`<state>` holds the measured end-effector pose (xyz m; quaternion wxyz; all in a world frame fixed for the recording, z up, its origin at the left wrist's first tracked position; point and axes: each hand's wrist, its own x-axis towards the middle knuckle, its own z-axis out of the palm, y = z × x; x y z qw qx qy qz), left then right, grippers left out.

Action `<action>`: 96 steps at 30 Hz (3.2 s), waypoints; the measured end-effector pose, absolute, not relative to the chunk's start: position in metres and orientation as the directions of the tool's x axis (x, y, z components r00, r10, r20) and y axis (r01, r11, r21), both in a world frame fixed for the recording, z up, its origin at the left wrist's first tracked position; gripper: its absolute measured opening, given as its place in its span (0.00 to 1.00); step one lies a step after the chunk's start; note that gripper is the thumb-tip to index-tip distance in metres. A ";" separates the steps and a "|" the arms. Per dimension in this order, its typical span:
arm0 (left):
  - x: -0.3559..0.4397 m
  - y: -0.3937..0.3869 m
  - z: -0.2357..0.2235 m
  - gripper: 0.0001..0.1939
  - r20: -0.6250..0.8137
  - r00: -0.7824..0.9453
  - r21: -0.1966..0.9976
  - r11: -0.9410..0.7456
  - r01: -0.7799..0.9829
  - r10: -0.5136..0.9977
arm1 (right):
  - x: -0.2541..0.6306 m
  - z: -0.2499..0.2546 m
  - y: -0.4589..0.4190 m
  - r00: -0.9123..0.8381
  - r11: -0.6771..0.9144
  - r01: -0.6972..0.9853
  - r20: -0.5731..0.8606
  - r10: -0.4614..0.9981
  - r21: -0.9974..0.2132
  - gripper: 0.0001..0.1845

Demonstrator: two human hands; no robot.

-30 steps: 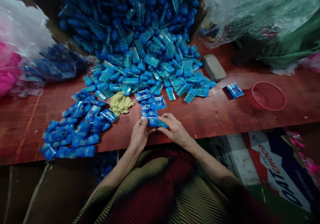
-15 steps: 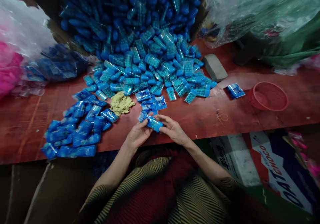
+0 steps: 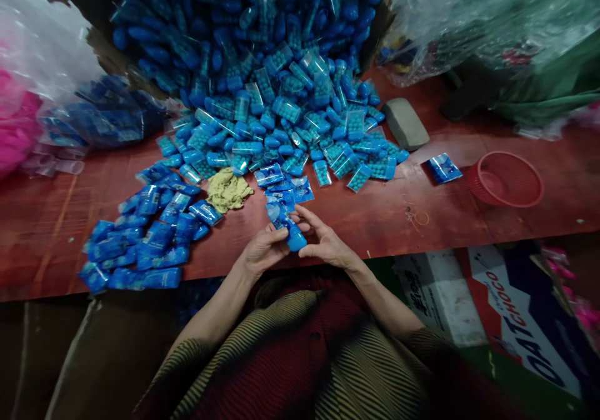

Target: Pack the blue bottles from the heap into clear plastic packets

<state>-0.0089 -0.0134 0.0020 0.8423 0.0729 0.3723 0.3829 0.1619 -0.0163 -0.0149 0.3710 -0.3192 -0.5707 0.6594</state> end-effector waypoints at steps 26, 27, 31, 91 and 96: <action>0.005 -0.028 0.015 0.12 -0.494 0.376 0.503 0.610 -0.612 0.784 | 0.165 -0.021 -0.013 -0.541 -0.187 -0.337 0.027 0.841 -0.923 0.35; 0.007 -0.030 0.014 0.12 -0.498 0.362 0.506 0.604 -0.616 0.788 | 0.165 -0.021 -0.014 -0.545 -0.188 -0.324 0.020 0.838 -0.927 0.35; 0.013 -0.035 0.011 0.11 -0.552 0.287 0.507 0.588 -0.630 0.783 | 0.165 -0.023 -0.016 -0.561 -0.198 -0.260 -0.019 0.828 -0.945 0.35; -0.078 -0.024 0.026 0.27 -0.517 -0.287 0.627 0.128 -0.768 0.807 | 0.153 -0.028 -0.001 -0.281 0.278 0.391 0.174 0.944 -0.878 0.13; -0.073 -0.026 0.016 0.18 -0.556 -0.152 0.642 0.307 -0.703 0.817 | 0.137 -0.028 0.027 -0.384 0.376 0.735 0.111 0.917 -0.564 0.16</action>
